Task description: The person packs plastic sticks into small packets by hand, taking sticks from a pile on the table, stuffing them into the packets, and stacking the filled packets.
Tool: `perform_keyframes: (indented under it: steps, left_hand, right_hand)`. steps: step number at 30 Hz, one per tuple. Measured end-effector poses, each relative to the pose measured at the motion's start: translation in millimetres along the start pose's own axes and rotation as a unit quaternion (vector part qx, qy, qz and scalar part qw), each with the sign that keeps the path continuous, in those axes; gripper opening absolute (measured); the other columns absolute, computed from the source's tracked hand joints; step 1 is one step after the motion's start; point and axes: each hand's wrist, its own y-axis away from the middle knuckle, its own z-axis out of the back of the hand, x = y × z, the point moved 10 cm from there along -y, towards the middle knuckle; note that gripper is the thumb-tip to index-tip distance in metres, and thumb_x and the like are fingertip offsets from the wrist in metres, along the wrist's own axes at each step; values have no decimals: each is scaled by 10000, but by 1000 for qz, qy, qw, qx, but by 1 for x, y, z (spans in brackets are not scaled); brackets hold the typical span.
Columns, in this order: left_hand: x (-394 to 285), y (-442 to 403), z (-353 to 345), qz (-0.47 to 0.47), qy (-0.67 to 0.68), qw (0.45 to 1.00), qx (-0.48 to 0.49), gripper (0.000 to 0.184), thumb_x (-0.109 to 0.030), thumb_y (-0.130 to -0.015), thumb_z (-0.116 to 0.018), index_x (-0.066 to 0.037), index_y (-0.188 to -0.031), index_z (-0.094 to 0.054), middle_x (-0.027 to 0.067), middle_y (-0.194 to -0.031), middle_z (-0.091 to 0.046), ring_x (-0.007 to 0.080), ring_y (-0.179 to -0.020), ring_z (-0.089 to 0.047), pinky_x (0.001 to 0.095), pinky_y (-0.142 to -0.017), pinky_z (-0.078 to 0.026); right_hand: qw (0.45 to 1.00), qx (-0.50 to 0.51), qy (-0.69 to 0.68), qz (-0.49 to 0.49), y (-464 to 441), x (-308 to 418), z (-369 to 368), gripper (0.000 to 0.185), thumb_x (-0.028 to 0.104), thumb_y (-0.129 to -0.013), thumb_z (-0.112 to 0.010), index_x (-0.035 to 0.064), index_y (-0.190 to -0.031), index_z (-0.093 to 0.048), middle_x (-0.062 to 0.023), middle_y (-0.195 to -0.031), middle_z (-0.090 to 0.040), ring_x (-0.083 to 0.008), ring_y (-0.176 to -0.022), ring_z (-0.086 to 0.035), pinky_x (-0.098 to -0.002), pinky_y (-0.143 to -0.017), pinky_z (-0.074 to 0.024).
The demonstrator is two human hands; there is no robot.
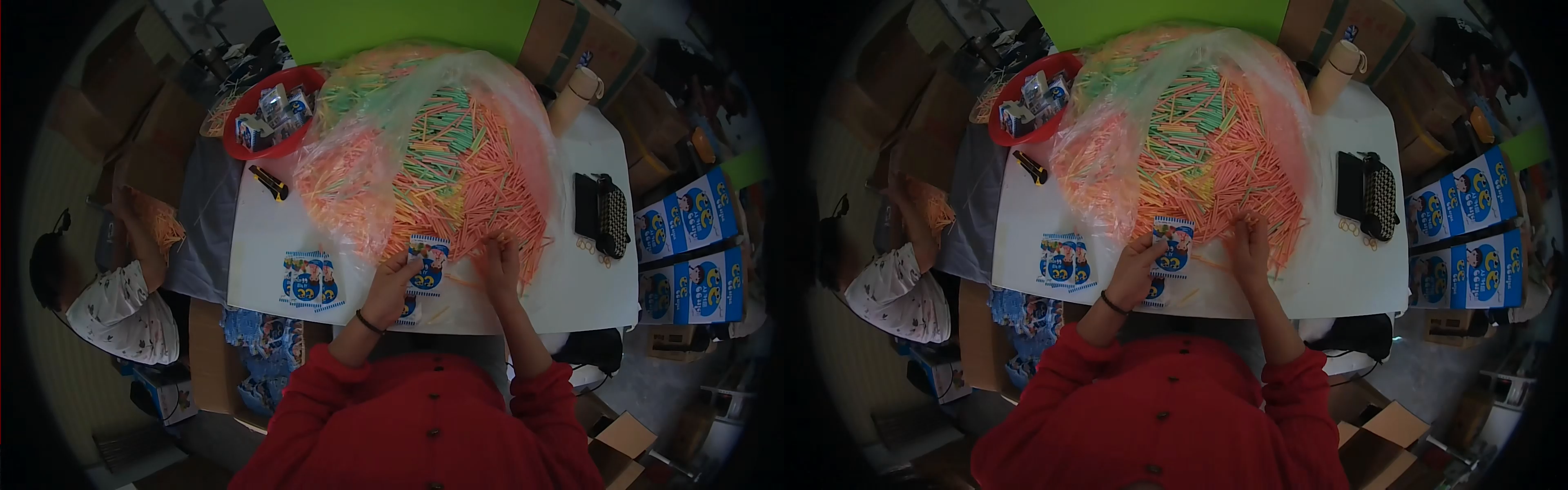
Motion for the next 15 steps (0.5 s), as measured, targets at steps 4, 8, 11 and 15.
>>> perform_keyframes:
  steps: [4, 8, 11, 15]
  left_hand:
    - [27, -2, -9, 66, 75, 994, 49, 253, -146, -966, -544, -13, -1176, -592, 76, -1056, -676, 163, -947, -666, 307, -845, -544]
    - [19, 10, -42, -49, -106, 986, 118, 255, -147, -986, -496, -37, -1207, -559, 81, -1136, -642, 182, -1024, -635, 329, -916, -516]
    - [19, 2, -50, -66, -65, 985, 144, 254, -148, -991, -481, -44, -1212, -551, 77, -1139, -638, 185, -1038, -628, 338, -929, -508]
    - [54, -4, -48, 101, 233, 957, 142, 263, -151, -998, -467, -50, -1228, -542, 72, -1138, -639, 190, -1040, -627, 354, -939, -503]
  right_hand:
    - [994, 73, 86, 6, 7, -4, -17, 134, 84, -997, -459, 70, -1126, -493, -40, -961, -550, -105, -862, -530, -258, -812, -452]
    - [983, -6, -112, -144, 16, 15, -42, 179, 108, -979, -505, 76, -1155, -491, -34, -952, -553, -105, -835, -547, -251, -798, -463]
    - [936, -21, -207, -283, 28, 15, -55, 274, 100, -988, -486, 95, -1255, -424, -49, -977, -560, -123, -866, -561, -264, -782, -481]
    - [904, 9, -285, -317, 38, 5, -60, 267, 107, -988, -486, 103, -1250, -436, -57, -993, -572, -142, -869, -584, -273, -783, -501]
